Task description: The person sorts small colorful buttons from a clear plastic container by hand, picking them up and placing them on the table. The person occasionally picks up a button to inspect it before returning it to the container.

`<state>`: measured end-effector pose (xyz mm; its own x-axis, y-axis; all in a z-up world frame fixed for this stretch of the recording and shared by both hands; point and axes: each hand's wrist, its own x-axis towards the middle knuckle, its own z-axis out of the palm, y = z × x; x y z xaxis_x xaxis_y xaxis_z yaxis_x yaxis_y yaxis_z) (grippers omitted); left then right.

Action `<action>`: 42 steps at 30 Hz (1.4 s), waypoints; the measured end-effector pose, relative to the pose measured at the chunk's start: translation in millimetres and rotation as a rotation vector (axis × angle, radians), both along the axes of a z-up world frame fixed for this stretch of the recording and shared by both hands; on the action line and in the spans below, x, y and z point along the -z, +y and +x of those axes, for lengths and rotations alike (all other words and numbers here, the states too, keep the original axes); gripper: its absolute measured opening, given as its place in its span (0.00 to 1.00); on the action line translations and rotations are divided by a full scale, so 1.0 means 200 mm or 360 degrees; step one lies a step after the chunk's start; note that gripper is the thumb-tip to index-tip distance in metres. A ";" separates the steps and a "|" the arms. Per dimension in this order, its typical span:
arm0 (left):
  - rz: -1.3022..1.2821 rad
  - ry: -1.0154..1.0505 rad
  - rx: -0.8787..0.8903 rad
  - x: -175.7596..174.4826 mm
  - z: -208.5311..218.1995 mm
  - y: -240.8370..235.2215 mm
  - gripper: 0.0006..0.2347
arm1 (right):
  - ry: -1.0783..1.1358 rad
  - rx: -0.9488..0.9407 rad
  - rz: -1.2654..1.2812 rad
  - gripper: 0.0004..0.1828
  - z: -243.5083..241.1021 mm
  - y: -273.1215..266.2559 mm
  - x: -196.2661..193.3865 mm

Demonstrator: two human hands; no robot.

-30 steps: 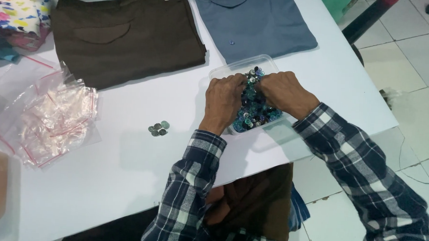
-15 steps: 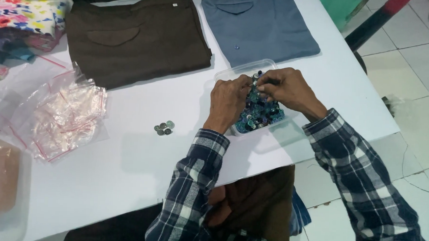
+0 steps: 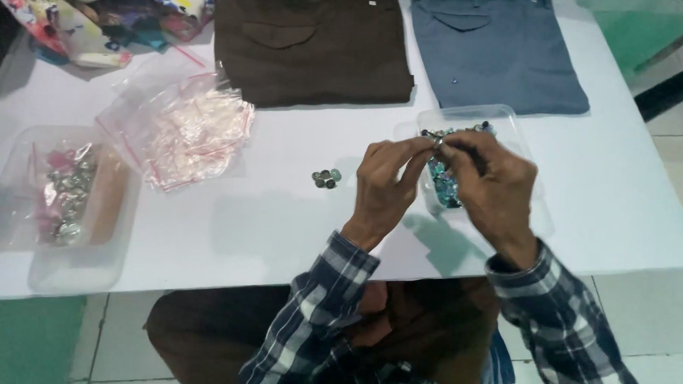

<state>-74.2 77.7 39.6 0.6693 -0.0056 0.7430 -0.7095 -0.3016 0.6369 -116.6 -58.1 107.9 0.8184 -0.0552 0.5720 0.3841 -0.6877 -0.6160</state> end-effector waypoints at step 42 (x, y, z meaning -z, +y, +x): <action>0.0404 0.0814 -0.0368 0.38 -0.09 0.67 0.13 | 0.0437 -0.0217 0.0097 0.12 0.15 0.52 0.67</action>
<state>-92.2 211.2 -36.0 0.9456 0.0474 0.3220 -0.2314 -0.5979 0.7675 -86.7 45.2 -25.3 0.9440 0.0381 0.3277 0.2839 -0.6001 -0.7479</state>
